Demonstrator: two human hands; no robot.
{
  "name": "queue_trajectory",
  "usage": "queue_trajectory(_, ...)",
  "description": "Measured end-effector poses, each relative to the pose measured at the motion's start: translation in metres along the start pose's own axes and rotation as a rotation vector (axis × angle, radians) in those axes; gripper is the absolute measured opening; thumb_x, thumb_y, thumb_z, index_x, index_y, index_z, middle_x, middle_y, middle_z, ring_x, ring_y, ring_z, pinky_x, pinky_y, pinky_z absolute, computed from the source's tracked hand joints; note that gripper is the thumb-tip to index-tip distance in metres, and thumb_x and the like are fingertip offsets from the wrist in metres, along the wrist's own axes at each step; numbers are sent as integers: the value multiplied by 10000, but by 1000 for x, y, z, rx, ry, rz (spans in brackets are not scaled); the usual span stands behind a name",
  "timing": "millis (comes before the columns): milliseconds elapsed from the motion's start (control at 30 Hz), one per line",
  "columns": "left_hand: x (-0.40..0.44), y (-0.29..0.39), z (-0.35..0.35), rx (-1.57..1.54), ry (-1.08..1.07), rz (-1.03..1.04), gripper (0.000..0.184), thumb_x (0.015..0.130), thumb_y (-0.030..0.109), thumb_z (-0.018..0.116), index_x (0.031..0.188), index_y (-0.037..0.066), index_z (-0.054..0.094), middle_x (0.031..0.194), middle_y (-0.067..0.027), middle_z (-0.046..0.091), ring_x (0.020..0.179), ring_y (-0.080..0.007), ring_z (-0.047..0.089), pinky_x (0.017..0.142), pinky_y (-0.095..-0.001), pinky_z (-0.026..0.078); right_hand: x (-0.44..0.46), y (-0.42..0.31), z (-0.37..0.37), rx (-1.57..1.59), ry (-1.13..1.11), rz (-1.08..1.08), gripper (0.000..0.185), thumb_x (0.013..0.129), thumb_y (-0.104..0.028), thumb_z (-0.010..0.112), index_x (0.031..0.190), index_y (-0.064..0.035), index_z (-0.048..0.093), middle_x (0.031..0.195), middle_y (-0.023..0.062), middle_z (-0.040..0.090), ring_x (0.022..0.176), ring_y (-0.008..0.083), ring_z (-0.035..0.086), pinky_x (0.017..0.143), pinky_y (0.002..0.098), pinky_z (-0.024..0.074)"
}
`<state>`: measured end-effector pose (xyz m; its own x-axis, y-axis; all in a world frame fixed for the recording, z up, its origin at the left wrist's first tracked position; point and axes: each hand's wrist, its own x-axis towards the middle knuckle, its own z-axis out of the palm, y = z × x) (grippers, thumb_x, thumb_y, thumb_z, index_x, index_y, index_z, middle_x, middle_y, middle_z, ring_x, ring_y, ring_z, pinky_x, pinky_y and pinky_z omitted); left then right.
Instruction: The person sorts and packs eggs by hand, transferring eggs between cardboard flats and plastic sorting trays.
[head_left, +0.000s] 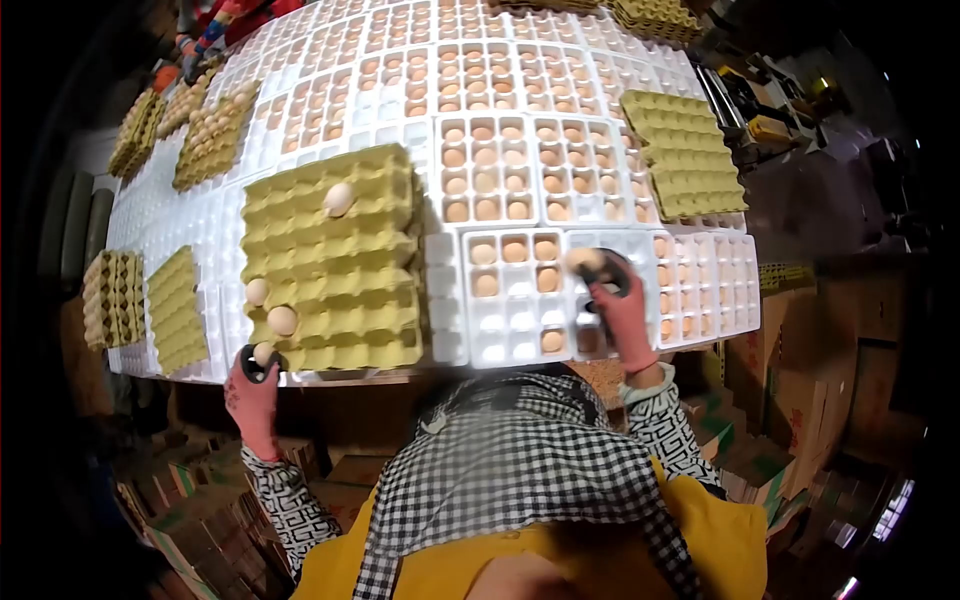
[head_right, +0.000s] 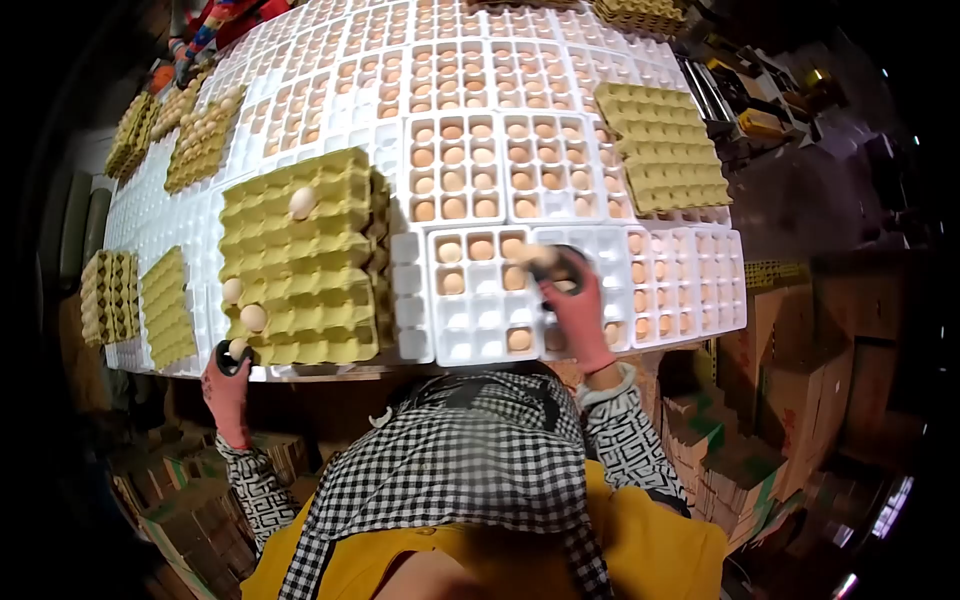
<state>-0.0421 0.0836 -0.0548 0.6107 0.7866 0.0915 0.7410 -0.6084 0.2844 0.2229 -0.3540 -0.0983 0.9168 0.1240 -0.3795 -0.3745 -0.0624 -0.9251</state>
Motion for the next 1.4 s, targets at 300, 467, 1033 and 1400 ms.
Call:
queue_trajectory(300, -56, 204, -15, -769, -79, -20, 505, 767, 11, 701, 1264, 46, 622, 1161, -115, 673, 1049, -193, 648, 911, -324, 516, 150, 50, -47, -1346, 240, -573, 603, 727, -425, 787, 1257, -189, 621, 1340, 200, 494, 1082, 326, 609, 824, 386, 526)
queue_trajectory(467, -97, 367, 143, -477, -442, 543, 561, 704, 255, 806, 1211, 85, 639, 1090, -133, 675, 966, -280, 675, 848, -365, 532, 125, 48, -73, -1147, -15, -473, 543, 830, -345, 673, 1348, -235, 551, 1402, 195, 461, 1096, 364, 612, 865, 445, 527)
queue_trajectory(1033, -123, 355, 210, -555, -187, 940, 496, 747, 222, 731, 1208, 91, 602, 1149, -146, 552, 1083, -339, 531, 932, -443, 410, 84, 39, -100, -412, 125, -675, 373, 853, -2, 624, 1225, 13, 610, 1158, 151, 654, 1075, 257, 616, 955, 348, 477)
queue_trajectory(1400, 51, 35, -8, -120, 166, 19, 459, 881, 243, 658, 1289, 56, 563, 1257, -190, 570, 1151, -368, 540, 1002, -423, 427, -4, -19, 105, -368, -525, -710, 649, 786, -104, 729, 1388, -33, 499, 1075, 174, 649, 913, 251, 655, 783, 354, 532)
